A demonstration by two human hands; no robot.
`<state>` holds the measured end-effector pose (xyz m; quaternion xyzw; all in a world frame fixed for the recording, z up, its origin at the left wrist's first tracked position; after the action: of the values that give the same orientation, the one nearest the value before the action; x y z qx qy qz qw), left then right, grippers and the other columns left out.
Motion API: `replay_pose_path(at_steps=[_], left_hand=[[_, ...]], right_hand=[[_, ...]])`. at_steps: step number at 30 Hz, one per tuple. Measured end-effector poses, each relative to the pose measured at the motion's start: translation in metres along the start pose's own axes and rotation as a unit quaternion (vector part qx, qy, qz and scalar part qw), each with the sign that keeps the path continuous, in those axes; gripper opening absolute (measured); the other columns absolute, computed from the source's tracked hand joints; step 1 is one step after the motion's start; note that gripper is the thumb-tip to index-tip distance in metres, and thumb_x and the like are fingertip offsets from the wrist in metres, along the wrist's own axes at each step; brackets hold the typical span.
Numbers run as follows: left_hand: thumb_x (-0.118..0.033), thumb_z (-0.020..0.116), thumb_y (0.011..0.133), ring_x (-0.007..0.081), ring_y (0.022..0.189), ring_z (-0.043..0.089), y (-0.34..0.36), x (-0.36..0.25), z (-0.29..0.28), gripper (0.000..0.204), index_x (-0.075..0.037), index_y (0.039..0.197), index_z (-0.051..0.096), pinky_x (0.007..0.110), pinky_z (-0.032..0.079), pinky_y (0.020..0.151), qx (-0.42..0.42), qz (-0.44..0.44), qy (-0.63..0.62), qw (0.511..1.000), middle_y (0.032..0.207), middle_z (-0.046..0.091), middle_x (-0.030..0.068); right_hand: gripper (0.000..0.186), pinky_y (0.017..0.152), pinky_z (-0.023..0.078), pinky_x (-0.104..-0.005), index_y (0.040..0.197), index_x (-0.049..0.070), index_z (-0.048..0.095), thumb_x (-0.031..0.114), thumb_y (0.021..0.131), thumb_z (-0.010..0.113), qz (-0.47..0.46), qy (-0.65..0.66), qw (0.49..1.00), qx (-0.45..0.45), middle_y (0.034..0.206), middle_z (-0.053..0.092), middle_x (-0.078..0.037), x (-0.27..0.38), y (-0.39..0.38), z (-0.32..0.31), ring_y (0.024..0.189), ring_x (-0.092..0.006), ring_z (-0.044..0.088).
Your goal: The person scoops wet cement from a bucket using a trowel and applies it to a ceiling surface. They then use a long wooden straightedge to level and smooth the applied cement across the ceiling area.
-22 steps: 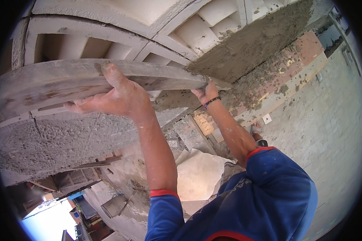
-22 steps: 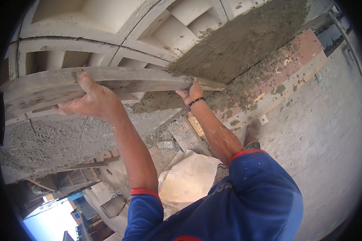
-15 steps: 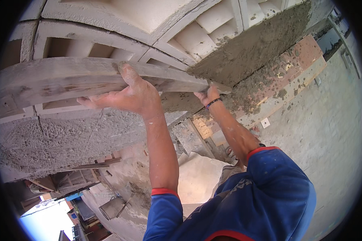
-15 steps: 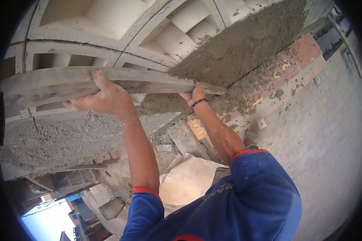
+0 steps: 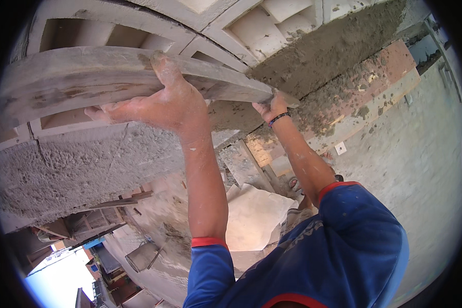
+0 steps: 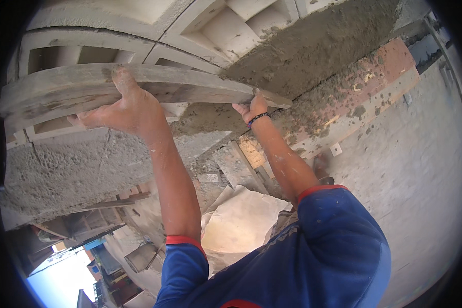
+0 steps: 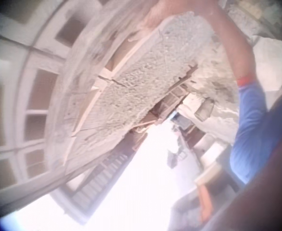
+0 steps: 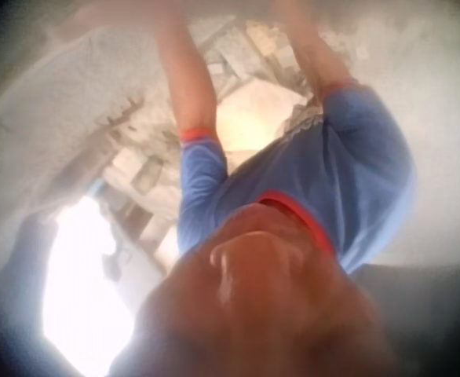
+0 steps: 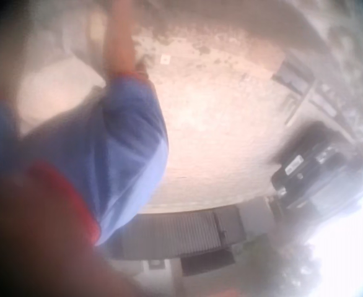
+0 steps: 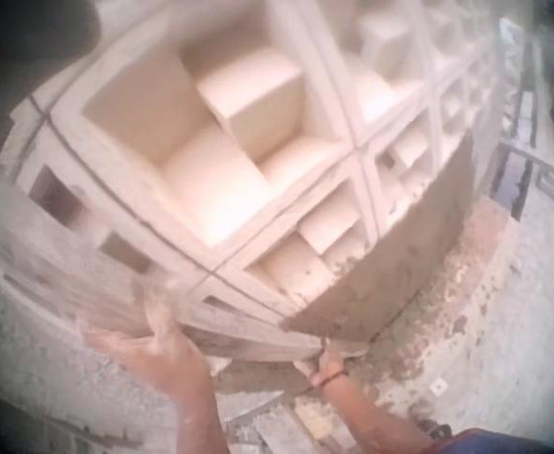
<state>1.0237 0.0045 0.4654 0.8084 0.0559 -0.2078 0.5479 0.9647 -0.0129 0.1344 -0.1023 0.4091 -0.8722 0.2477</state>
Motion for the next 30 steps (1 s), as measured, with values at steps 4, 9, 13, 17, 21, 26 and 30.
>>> replay_pose_path(at_steps=[4,9,13,17,21,26,30], left_hand=[[-0.006,0.070,0.071,0.0374,0.126,0.034,-0.010,0.028,-0.014,0.108,0.003,0.142,-0.011,0.047,0.035,0.110,-0.002,-0.018,-0.099,0.995,0.134,0.019,0.0280],[0.002,0.061,0.078,0.0327,0.121,0.042,-0.014,0.043,-0.035,0.090,0.000,0.141,-0.004,0.040,0.042,0.108,-0.007,-0.024,-0.020,0.999,0.130,0.026,0.0229],[-0.001,0.069,0.074,0.0313,0.119,0.043,-0.015,0.066,-0.058,0.101,-0.001,0.144,-0.004,0.041,0.041,0.108,-0.038,-0.098,-0.036,0.994,0.134,0.027,0.0238],[0.003,0.066,0.076,0.0301,0.115,0.048,-0.015,0.071,-0.067,0.095,0.000,0.144,0.000,0.037,0.048,0.102,-0.049,-0.104,-0.072,0.991,0.131,0.034,0.0242],[-0.001,0.064,0.079,0.0299,0.114,0.049,-0.016,0.080,-0.078,0.077,0.003,0.136,0.013,0.037,0.049,0.099,-0.063,-0.132,-0.048,0.988,0.128,0.037,0.0242],[-0.004,0.066,0.079,0.0295,0.108,0.054,-0.002,0.105,-0.104,0.079,0.004,0.138,0.014,0.035,0.054,0.093,-0.066,-0.091,-0.024,0.993,0.123,0.045,0.0242],[-0.003,0.064,0.078,0.0289,0.110,0.054,0.001,0.103,-0.100,0.073,0.005,0.135,0.019,0.036,0.052,0.096,-0.050,-0.053,-0.061,0.995,0.124,0.045,0.0235]], right_hand=[[0.059,0.085,0.055,-0.0540,0.139,-0.001,0.024,0.042,0.100,0.034,0.035,0.028,0.999,0.027,0.137,0.035,-0.026,-0.041,0.015,-0.014,0.112,-0.0419,0.054],[0.062,0.088,0.055,-0.0524,0.141,-0.003,0.019,0.042,0.100,0.033,0.060,0.025,0.998,0.012,0.140,0.031,-0.027,-0.071,0.017,-0.017,0.114,-0.0425,0.053],[0.063,0.089,0.054,-0.0508,0.142,-0.002,0.017,0.041,0.100,0.034,0.057,0.012,0.998,-0.001,0.142,0.028,-0.027,-0.089,0.003,-0.011,0.119,-0.0426,0.049],[0.065,0.088,0.055,-0.0501,0.143,-0.002,0.015,0.042,0.100,0.035,0.062,0.006,0.998,-0.026,0.141,0.030,-0.028,-0.100,0.008,-0.011,0.118,-0.0425,0.050],[0.064,0.087,0.055,-0.0509,0.143,0.000,0.015,0.042,0.099,0.035,0.067,0.003,0.998,-0.018,0.138,0.035,-0.028,-0.115,0.003,-0.011,0.113,-0.0425,0.054],[0.054,0.091,0.051,-0.0544,0.135,0.001,0.031,0.043,0.100,0.034,0.092,0.018,0.996,-0.009,0.127,0.047,-0.024,-0.152,-0.017,0.003,0.110,-0.0398,0.057],[0.055,0.089,0.051,-0.0565,0.138,0.003,0.027,0.042,0.100,0.031,0.122,0.052,0.991,0.011,0.130,0.045,-0.024,-0.166,-0.002,-0.006,0.111,-0.0417,0.056]])
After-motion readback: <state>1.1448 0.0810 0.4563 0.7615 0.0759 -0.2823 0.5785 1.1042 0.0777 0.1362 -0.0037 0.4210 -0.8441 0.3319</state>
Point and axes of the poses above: each hand's wrist, its own y-axis towards the middle knuckle, its own z-axis out of the palm, x = y × z, the point moved 2 cm from there along y, towards the middle knuckle
